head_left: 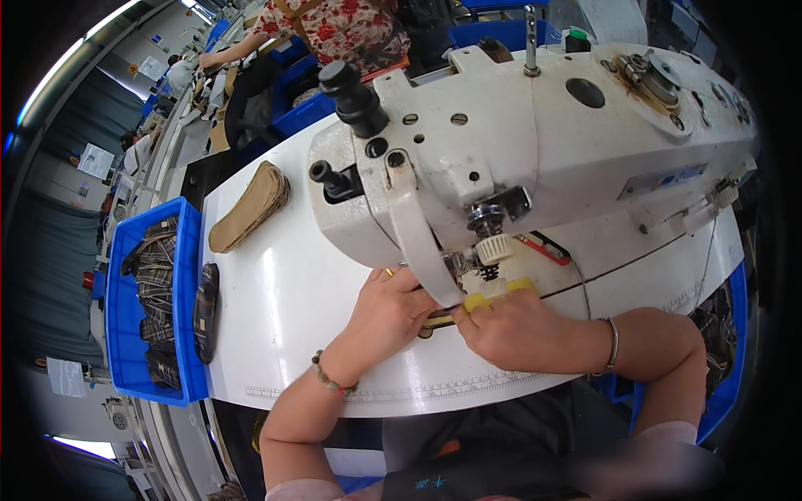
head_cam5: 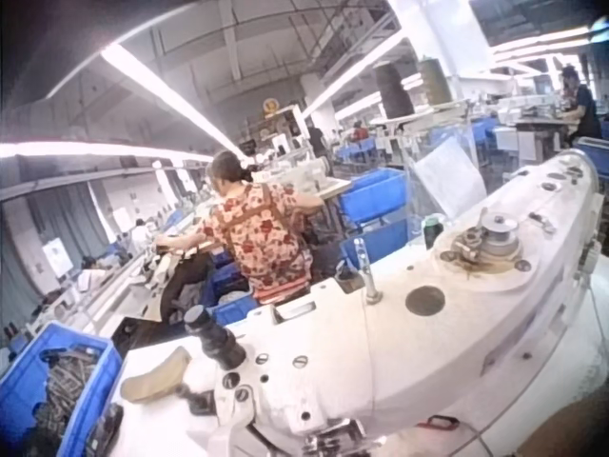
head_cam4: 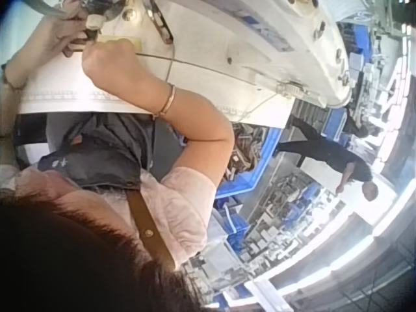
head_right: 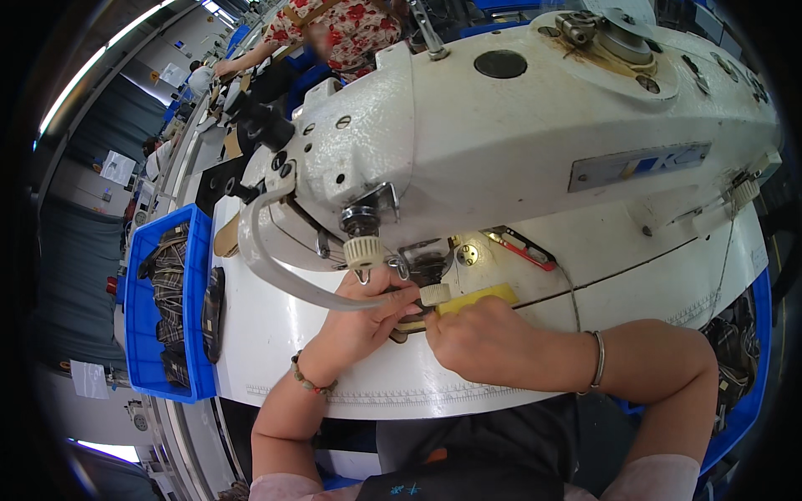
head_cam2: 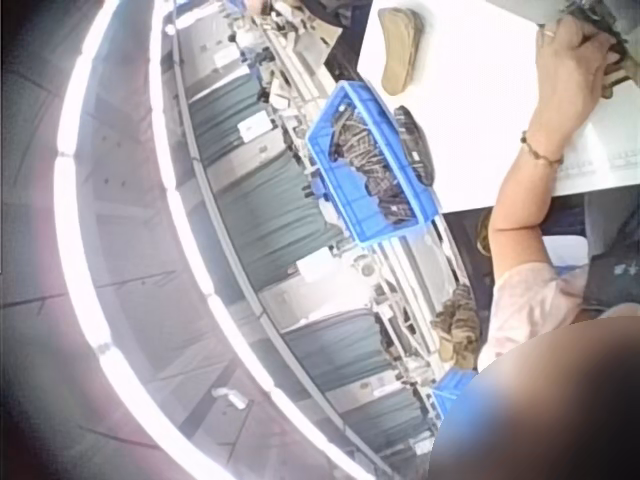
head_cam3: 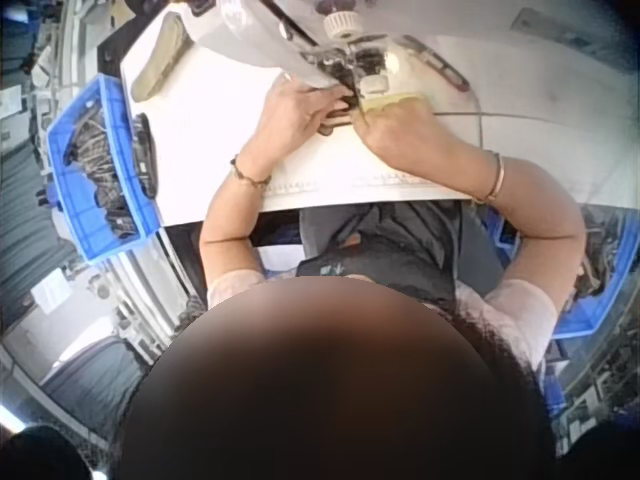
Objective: The recorder is using an industrial sewing machine to sew the fabric upper onto slipper soles.
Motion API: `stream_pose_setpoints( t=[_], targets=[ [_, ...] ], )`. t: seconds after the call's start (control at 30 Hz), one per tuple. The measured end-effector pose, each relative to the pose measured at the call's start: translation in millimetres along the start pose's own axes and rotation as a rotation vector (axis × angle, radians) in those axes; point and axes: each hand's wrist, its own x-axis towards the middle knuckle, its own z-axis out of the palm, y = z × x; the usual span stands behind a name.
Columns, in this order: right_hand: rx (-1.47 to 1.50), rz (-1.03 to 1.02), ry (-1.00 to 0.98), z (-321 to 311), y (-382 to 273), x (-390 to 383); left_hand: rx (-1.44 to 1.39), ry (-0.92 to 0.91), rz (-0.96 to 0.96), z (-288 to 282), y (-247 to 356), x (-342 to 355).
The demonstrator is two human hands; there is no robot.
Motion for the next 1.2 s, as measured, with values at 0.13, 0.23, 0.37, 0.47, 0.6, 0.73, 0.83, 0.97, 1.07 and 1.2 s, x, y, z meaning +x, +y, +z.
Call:
stream_pose_setpoints(
  t=[0.13, 0.23, 0.37, 0.47, 0.6, 0.73, 0.83, 0.97, 1.07, 1.2],
  targets=[
    [0.004, 0.006, 0.002, 1, 0, 1, 0.048, 0.029, 0.037, -2, 2, 3],
    [-0.045, 0.036, -0.002, 4, 1, 4, 0.089, 0.015, 0.018, -2, -1, 1],
    [-0.121, 0.095, -0.061, 5, 9, 10, 0.096, 0.019, -0.027, 1, -17, 6],
    [-0.170, 0.078, -0.014, 14, 16, 11, 0.046, 0.029, -0.082, -1, -20, 13],
    [-0.191, 0.043, 0.085, 24, 23, 9, -0.049, 0.061, -0.136, 3, -27, 11],
    [-0.248, 0.062, 0.104, 28, 29, 12, -0.168, 0.025, -0.237, -2, -26, 16],
    [0.128, 0.346, 0.200, 20, 30, 14, -0.233, -0.010, -0.351, -5, -25, 18],
    [0.103, 0.324, 0.234, 26, 35, 17, -0.098, 0.035, -0.238, 0, -34, 8],
    [0.083, 0.268, 0.231, 30, 37, 17, 0.176, 0.103, -0.248, -12, -21, 4],
    [0.236, 0.376, 0.294, 37, 37, 15, 0.303, -0.047, -0.465, -37, 3, -5]
  ],
)
